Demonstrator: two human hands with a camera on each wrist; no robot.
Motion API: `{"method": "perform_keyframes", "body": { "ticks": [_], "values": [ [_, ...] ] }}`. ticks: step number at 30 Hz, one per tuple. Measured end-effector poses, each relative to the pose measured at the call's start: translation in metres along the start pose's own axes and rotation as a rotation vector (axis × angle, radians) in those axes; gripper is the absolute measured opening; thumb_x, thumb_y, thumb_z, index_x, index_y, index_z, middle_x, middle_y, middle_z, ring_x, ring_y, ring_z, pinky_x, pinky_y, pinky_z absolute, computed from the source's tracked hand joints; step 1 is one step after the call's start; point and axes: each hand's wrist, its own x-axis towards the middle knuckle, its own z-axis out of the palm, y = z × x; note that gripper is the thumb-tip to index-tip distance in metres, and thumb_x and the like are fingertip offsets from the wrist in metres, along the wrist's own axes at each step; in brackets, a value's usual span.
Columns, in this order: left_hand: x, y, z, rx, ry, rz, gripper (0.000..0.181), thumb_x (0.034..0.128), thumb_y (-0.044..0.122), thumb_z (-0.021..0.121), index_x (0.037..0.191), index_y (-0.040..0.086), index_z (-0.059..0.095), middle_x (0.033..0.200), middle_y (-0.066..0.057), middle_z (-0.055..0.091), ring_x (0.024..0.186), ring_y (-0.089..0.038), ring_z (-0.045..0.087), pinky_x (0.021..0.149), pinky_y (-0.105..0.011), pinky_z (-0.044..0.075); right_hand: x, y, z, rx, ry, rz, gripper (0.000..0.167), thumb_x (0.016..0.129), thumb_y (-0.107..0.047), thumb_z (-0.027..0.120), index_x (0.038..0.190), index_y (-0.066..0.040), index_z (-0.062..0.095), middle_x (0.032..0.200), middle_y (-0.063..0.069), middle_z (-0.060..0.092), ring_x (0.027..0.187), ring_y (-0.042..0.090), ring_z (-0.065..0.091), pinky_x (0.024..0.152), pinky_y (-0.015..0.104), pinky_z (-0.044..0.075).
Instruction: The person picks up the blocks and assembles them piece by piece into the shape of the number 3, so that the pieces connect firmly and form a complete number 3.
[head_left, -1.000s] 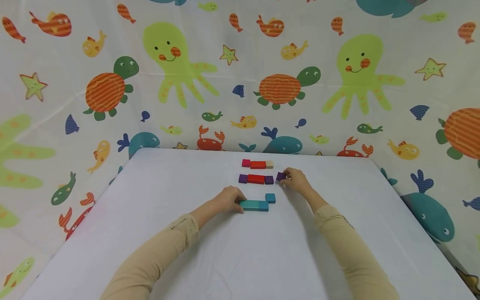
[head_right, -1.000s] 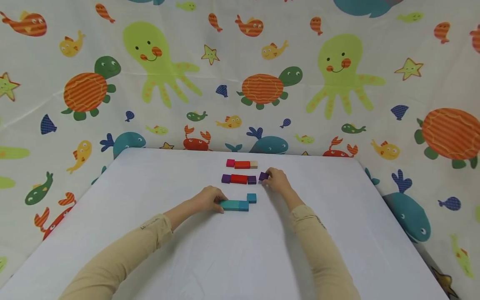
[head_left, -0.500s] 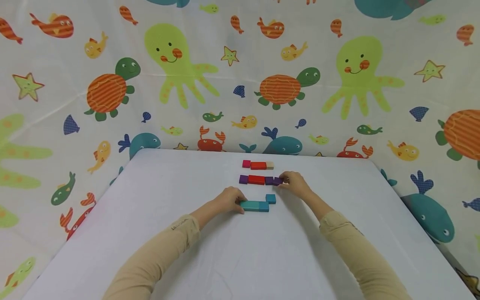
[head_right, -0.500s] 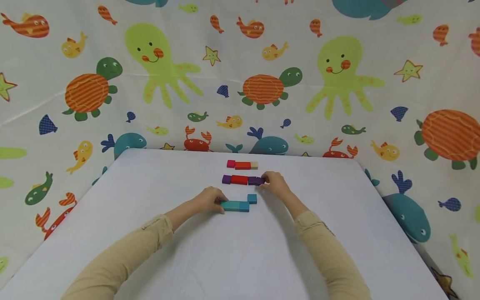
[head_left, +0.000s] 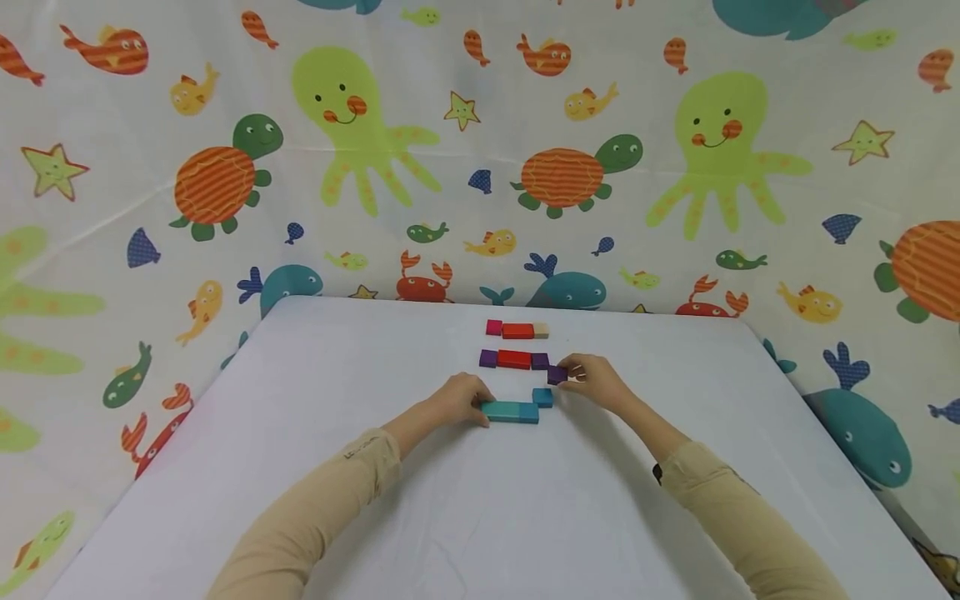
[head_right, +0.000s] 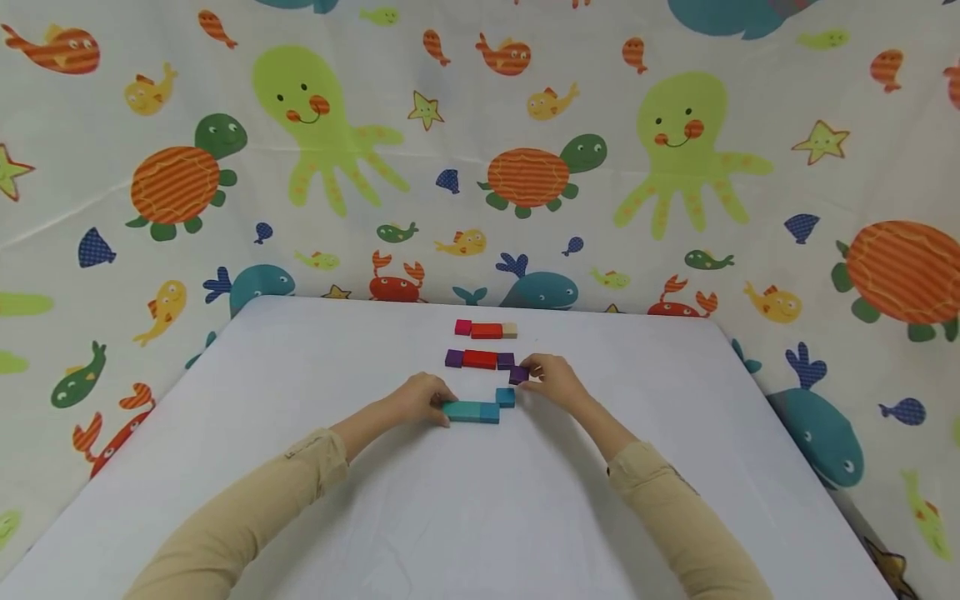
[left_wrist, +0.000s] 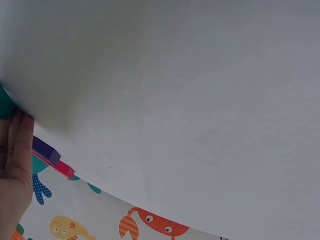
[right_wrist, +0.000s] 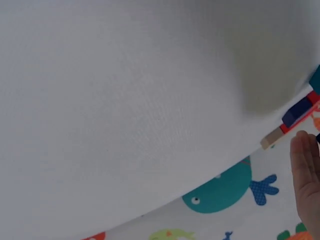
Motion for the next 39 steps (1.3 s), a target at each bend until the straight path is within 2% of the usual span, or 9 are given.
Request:
{"method": "perform_keyframes", "body": {
  "ticks": [5,15,30,39],
  "values": [
    [-0.001,0.000,0.004,-0.010,-0.003,-0.004,0.037,0.0731,0.013,0.080,0.107,0.003,0.071,0.100,-0.009,0.072,0.081,-0.013,0.057,0.079,-0.028,0.052,-0.012,-0.004,0.006,0.043,-0.013,0.018,0.033,0.083,-0.009,0.070,0.113,0.004,0.062,0.108,0.019,0.064,0.101,0.032,0.061,0.089,0.042,0.052],
    [-0.005,-0.001,0.003,0.010,0.001,0.013,0.037,0.0735,0.014,0.080,0.107,0.002,0.070,0.098,-0.008,0.072,0.080,-0.013,0.057,0.077,-0.028,0.052,-0.024,-0.011,0.013,0.019,-0.041,-0.073,0.032,0.082,-0.006,0.071,0.111,0.004,0.062,0.107,0.018,0.065,0.097,0.029,0.062,0.087,0.040,0.053],
    [-0.002,-0.001,0.001,-0.001,0.002,-0.009,0.037,0.0733,0.014,0.080,0.108,0.003,0.071,0.096,-0.007,0.071,0.079,-0.012,0.055,0.075,-0.026,0.051,-0.036,-0.019,0.019,-0.032,-0.116,-0.085,0.031,0.080,-0.006,0.072,0.109,0.003,0.064,0.105,0.014,0.068,0.095,0.026,0.063,0.085,0.038,0.054],
    [0.000,-0.002,0.000,0.008,0.013,-0.013,0.038,0.0732,0.014,0.080,0.108,0.003,0.071,0.097,-0.007,0.071,0.080,-0.012,0.055,0.075,-0.023,0.050,-0.039,-0.018,0.023,-0.022,-0.168,-0.049,0.031,0.079,-0.007,0.074,0.108,0.000,0.065,0.108,0.014,0.067,0.099,0.027,0.063,0.086,0.039,0.054]
  ]
}}
